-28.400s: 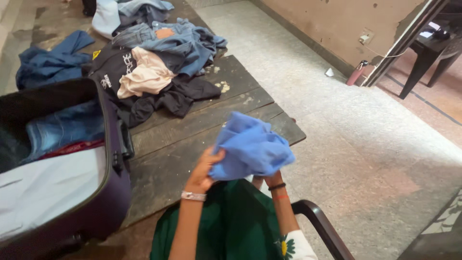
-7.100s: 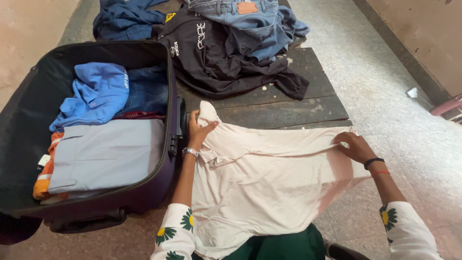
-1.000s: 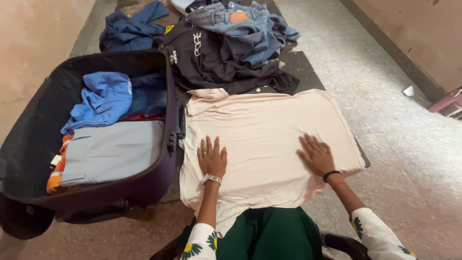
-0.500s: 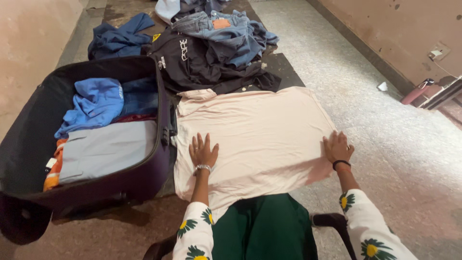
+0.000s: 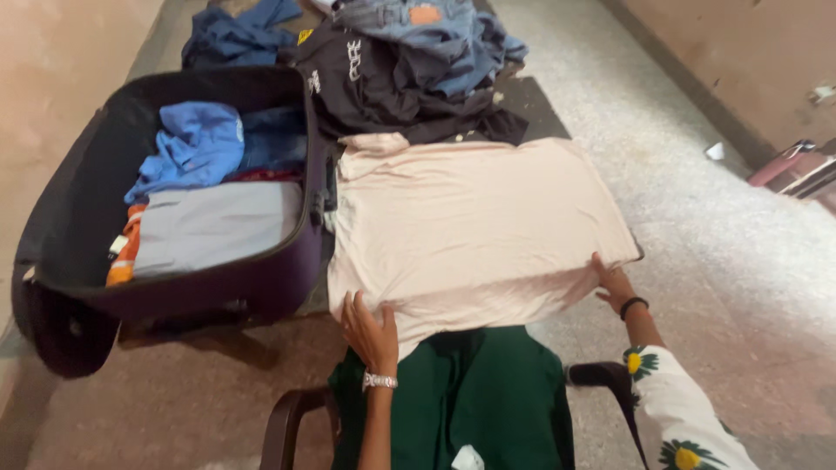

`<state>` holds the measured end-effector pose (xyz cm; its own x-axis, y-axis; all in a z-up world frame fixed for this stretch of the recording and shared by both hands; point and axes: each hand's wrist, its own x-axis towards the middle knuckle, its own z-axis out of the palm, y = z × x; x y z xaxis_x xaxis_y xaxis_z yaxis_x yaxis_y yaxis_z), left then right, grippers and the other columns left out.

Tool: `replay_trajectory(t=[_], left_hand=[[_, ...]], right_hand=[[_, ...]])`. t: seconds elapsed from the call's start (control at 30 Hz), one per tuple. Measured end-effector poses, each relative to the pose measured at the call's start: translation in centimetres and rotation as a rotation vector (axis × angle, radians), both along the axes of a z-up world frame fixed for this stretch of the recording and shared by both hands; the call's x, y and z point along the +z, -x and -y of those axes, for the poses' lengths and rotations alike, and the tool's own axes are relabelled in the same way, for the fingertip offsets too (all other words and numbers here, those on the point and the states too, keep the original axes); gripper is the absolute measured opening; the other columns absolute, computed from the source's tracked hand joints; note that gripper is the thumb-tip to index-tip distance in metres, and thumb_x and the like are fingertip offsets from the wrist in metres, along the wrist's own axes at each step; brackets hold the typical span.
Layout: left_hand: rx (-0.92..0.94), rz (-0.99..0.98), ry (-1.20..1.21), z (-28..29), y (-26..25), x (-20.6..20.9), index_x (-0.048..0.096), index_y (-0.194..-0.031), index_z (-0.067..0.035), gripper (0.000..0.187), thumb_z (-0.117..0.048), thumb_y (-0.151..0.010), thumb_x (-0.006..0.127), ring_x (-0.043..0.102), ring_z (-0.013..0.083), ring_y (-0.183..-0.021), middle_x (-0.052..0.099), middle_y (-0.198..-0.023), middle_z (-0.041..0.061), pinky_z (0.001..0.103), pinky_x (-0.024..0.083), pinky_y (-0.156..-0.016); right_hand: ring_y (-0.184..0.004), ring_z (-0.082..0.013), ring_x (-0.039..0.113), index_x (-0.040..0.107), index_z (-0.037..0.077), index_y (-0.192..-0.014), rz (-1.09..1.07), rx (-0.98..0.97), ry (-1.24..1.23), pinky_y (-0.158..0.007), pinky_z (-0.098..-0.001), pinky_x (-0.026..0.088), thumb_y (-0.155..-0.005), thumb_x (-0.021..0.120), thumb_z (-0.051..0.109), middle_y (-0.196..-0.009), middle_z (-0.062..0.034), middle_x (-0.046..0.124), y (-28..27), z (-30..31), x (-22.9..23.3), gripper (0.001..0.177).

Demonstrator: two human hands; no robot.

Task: The person folds blue and white garments by hand on a wooden table and places them into a purple suitcase.

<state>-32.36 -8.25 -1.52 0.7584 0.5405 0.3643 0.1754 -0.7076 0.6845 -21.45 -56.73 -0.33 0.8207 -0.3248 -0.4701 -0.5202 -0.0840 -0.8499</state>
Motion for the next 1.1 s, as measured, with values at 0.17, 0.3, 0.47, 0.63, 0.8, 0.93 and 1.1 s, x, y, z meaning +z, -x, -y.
replay_trajectory(t=[0.17,0.3,0.47,0.63,0.8,0.93,1.1], left_hand=[[0.077,-0.045,0.216,-0.7,2.9,-4.6,0.045,-0.144,0.008,0.083,-0.029,-0.078,0.079,0.049,0.0416,-0.133,0.046,-0.149,0.023,0.051,0.040,-0.108],[-0.053,-0.095,0.471,-2.5,2.2,-10.0,0.055,-0.129,0.010,0.073,-0.037,-0.083,0.087,0.053,0.0406,-0.133,0.047,-0.152,0.029,0.044,0.044,-0.108],[0.029,-0.170,0.788,-2.9,1.3,-11.8,0.046,-0.138,0.013,0.091,-0.038,-0.075,0.088,0.063,0.0342,-0.120,0.061,-0.132,0.026,0.040,0.048,-0.101],[0.037,-0.142,1.048,-3.4,1.0,-12.9,0.044,-0.139,0.017,0.094,-0.036,-0.074,0.087,0.069,0.0269,-0.112,0.069,-0.128,0.022,0.036,0.054,-0.093],[0.080,0.076,1.179,-3.7,1.5,-12.9,0.062,-0.121,0.010,0.057,-0.016,-0.077,0.088,0.064,0.0162,-0.092,0.069,-0.105,0.008,0.031,0.052,-0.080],[0.067,0.152,1.281,-4.4,2.4,-11.8,0.068,-0.109,0.005,0.037,-0.009,-0.078,0.085,0.062,0.0127,-0.086,0.068,-0.098,0.003,0.029,0.050,-0.074],[-0.051,-0.050,1.442,-5.6,3.5,-9.5,0.071,-0.111,0.004,0.040,-0.005,-0.074,0.085,0.067,0.0163,-0.085,0.072,-0.098,0.006,0.030,0.053,-0.075]], right_hand=[[-0.135,-0.0264,0.043,0.043,0.016,-0.152,0.099,-0.038,-0.058,-0.104,-0.0573,0.039,-0.087,0.070,0.059,-0.148,0.0003,0.048,1.6,0.4,-0.5,0.082],[-0.137,-0.0373,0.041,0.027,0.023,-0.158,0.022,-0.051,-0.284,-0.104,-0.0600,0.043,-0.084,0.071,0.033,-0.153,-0.0090,0.040,3.5,0.6,-1.2,0.087],[-0.137,-0.0465,0.043,0.019,0.015,-0.161,-0.023,-0.059,-0.672,-0.100,-0.0600,0.048,-0.085,0.073,0.027,-0.152,-0.0223,0.037,4.1,0.8,-1.4,0.094],[-0.121,-0.0347,0.054,0.034,0.011,-0.151,-0.014,-0.185,-0.819,-0.100,-0.0502,0.053,-0.088,0.075,0.021,-0.135,-0.0167,0.046,2.9,0.8,-1.6,0.076],[-0.100,-0.0259,0.054,0.046,0.012,-0.128,-0.090,-0.287,-0.866,-0.089,-0.0433,0.050,-0.089,0.077,0.020,-0.121,-0.0122,0.045,1.9,1.4,-3.0,0.050],[-0.086,-0.0228,0.055,0.054,0.007,-0.119,-0.117,-0.243,-0.884,-0.080,-0.0366,0.049,-0.089,0.080,0.023,-0.106,-0.0086,0.055,2.3,1.9,-2.8,0.043],[-0.083,-0.0183,0.052,0.052,0.018,-0.113,-0.150,-0.134,-0.824,-0.075,-0.0364,0.044,-0.084,0.085,0.023,-0.099,-0.0009,0.055,3.0,2.4,-3.3,0.044]])
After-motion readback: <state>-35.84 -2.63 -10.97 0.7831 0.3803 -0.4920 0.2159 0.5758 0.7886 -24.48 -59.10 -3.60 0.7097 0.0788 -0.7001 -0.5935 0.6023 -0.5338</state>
